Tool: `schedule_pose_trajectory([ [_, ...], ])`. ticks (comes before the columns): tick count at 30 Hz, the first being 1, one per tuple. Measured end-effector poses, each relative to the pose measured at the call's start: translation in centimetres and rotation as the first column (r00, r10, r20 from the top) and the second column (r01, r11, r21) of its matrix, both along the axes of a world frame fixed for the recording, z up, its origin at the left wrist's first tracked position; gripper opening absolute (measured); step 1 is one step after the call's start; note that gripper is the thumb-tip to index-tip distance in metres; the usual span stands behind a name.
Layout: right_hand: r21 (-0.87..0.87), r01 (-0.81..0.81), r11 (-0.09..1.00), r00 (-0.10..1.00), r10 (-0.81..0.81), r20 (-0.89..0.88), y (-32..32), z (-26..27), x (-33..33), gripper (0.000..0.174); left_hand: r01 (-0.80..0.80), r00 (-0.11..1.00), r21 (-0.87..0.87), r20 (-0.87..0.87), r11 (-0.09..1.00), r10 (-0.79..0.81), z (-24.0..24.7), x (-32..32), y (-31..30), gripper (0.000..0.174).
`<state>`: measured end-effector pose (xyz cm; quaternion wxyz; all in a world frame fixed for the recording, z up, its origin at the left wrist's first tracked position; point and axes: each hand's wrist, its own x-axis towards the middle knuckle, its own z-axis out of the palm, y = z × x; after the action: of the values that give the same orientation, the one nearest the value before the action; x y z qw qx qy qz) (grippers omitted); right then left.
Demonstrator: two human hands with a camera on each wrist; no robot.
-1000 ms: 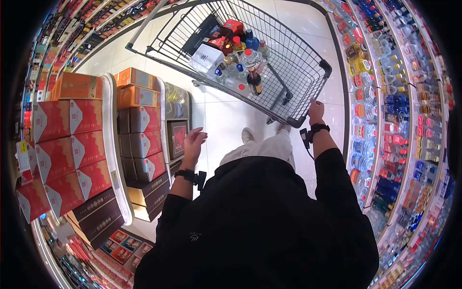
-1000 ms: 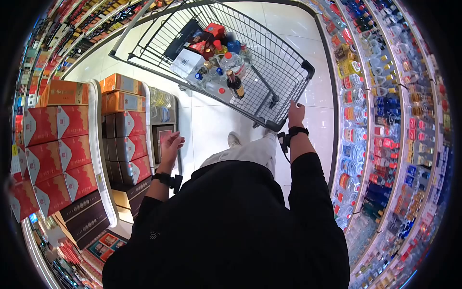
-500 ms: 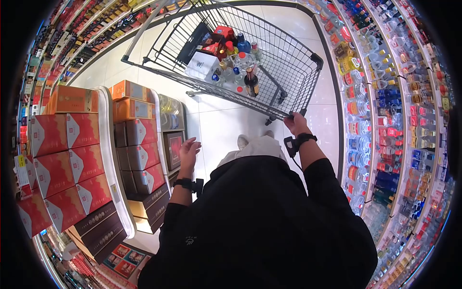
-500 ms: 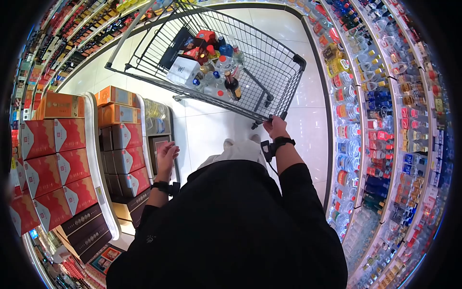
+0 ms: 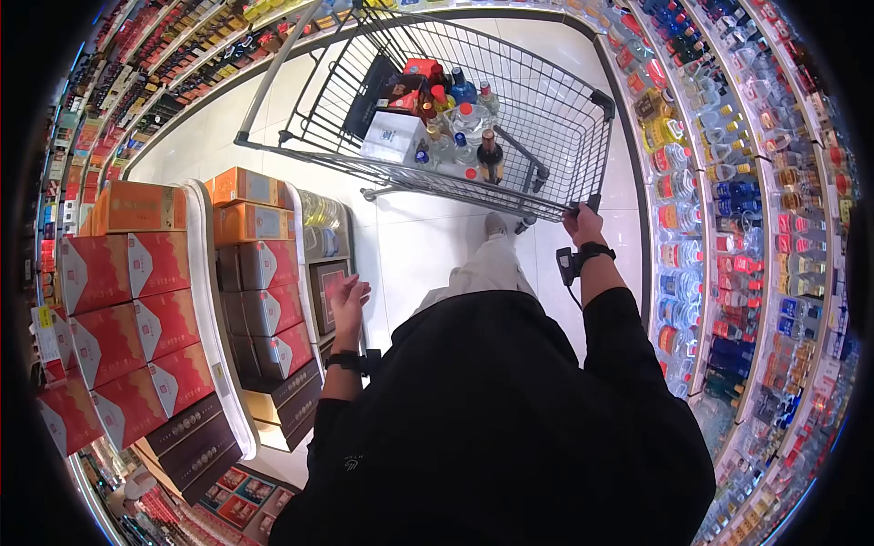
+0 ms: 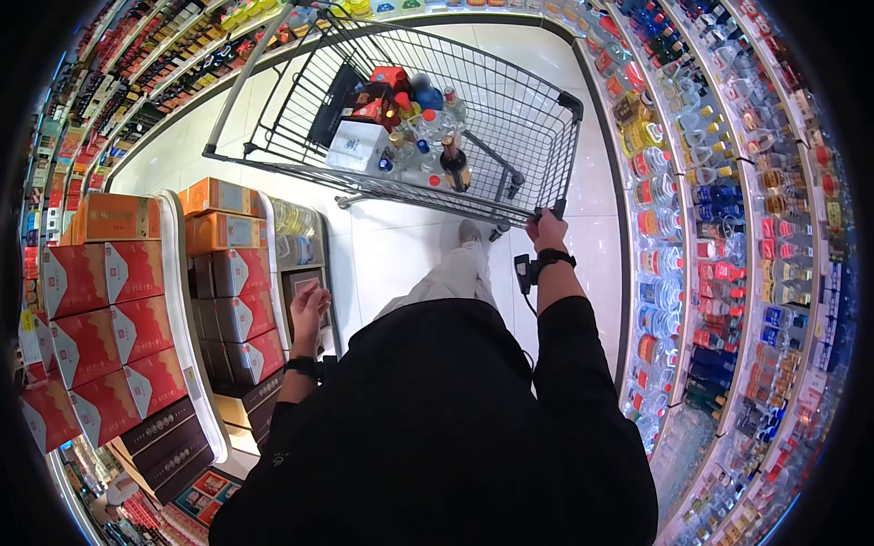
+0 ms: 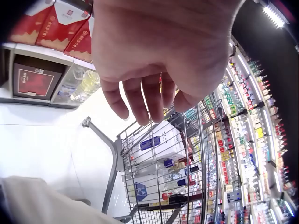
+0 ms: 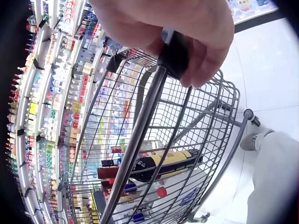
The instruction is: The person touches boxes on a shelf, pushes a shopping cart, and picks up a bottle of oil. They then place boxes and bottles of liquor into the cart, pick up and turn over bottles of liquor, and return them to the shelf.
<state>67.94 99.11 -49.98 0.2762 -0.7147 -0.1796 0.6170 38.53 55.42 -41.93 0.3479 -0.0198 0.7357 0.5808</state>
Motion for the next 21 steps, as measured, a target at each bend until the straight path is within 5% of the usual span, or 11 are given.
schedule_pose_trajectory([
  [9,0.100,-0.089,0.991,0.996,0.086,0.033,6.4,1.4,-0.2,0.034,-0.037,0.992,0.062,-0.121,0.997,0.044,0.3,-6.6,5.9,0.023],
  [11,0.102,-0.120,0.987,0.992,0.117,0.037,8.2,1.3,0.1,0.035,-0.025,0.965,0.067,-0.257,0.997,0.042,-0.7,-8.9,8.1,0.024],
  [13,0.114,-0.177,0.977,0.984,0.172,0.056,9.8,1.2,0.1,0.036,-0.007,0.946,-0.012,-0.325,1.000,0.002,2.7,-9.7,12.4,0.027],
  [15,0.123,-0.192,0.974,0.980,0.184,0.071,11.5,1.5,-0.4,0.039,0.040,0.759,-0.282,-0.615,0.958,-0.213,5.9,-9.7,16.8,0.028],
  [16,0.114,-0.243,0.963,0.965,0.227,0.133,12.5,1.7,-0.5,0.044,0.144,0.555,-0.337,-0.751,0.931,-0.357,5.0,-11.4,17.8,0.028],
  [18,0.098,-0.295,0.950,0.942,0.273,0.194,14.8,1.3,-0.4,0.050,0.133,0.466,-0.422,-0.772,0.897,-0.433,5.1,-11.5,20.9,0.027],
  [19,0.125,-0.510,0.851,0.764,0.382,0.521,16.5,0.3,0.0,0.060,0.116,0.372,-0.503,-0.778,0.857,-0.507,5.1,-11.6,22.3,0.026],
  [20,0.066,-0.698,0.713,0.478,0.395,0.784,18.0,-0.8,0.5,0.069,0.120,0.411,-0.565,-0.720,0.816,-0.559,4.5,-11.9,23.4,0.028],
  [21,0.059,-0.700,0.711,0.473,0.400,0.785,18.8,0.7,-0.3,0.069,0.121,0.417,-0.568,-0.715,0.814,-0.561,4.0,-11.9,24.4,0.028],
])
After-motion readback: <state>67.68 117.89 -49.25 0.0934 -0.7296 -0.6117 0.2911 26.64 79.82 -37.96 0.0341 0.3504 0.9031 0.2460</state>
